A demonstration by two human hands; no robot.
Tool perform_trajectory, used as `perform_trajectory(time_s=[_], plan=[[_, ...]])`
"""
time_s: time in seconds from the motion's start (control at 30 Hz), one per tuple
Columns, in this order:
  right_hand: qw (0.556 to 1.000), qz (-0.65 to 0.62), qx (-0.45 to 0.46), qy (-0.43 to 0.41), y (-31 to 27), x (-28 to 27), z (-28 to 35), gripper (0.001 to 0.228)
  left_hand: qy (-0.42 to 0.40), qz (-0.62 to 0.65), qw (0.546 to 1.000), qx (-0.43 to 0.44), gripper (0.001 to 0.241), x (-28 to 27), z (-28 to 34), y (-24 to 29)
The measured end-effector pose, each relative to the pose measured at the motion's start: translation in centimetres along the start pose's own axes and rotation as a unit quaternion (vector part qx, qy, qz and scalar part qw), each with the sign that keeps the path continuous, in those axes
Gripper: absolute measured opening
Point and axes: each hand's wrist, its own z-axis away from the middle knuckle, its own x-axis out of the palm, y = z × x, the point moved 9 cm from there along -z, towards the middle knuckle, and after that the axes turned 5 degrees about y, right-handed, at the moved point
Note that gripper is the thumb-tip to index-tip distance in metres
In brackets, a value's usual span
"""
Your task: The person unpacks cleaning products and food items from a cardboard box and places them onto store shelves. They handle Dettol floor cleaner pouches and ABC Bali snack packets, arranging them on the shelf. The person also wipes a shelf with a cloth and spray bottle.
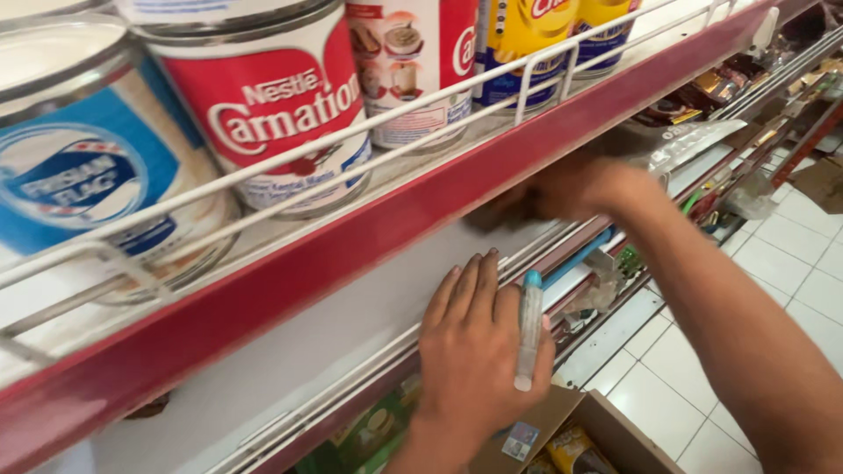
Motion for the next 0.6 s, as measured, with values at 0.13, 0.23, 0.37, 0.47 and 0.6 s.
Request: perform_trajectory(time_s=[0.13, 0.23, 0.37, 0.47, 0.6], plan=[[0.990, 0.077, 0.013, 0.120, 5.2, -1.3, -1.9, 0.045, -0.008, 0.007, 1.000, 0.018, 0.041, 1.5, -0.7, 0.5], [0.963, 0.090, -0.066, 0.247, 2.4, -2.5, -2.3, 0.040, -0.019, 0.005, 0.999, 0.027, 0.042, 2.5, -1.1, 0.6], [0.985, 0.038, -0.100, 0.133, -2.1, -0.9, -1.8, 0.038, -0.018, -0.004, 0.999, 0.044, 0.045, 3.4, -1.7, 1.0], [0.992, -0.074, -0.088, 0.056, -2.6, -0.2, 0.7, 0.039, -0.014, -0.001, 0.999, 0.036, 0.041, 4.0, -1.6, 1.0], [0.968, -0.148, -0.201, 0.032, -1.0, -2.3, 2.5, 0.058, -0.005, -0.004, 1.000, 0.024, 0.035, 4.2, -1.6, 0.8]])
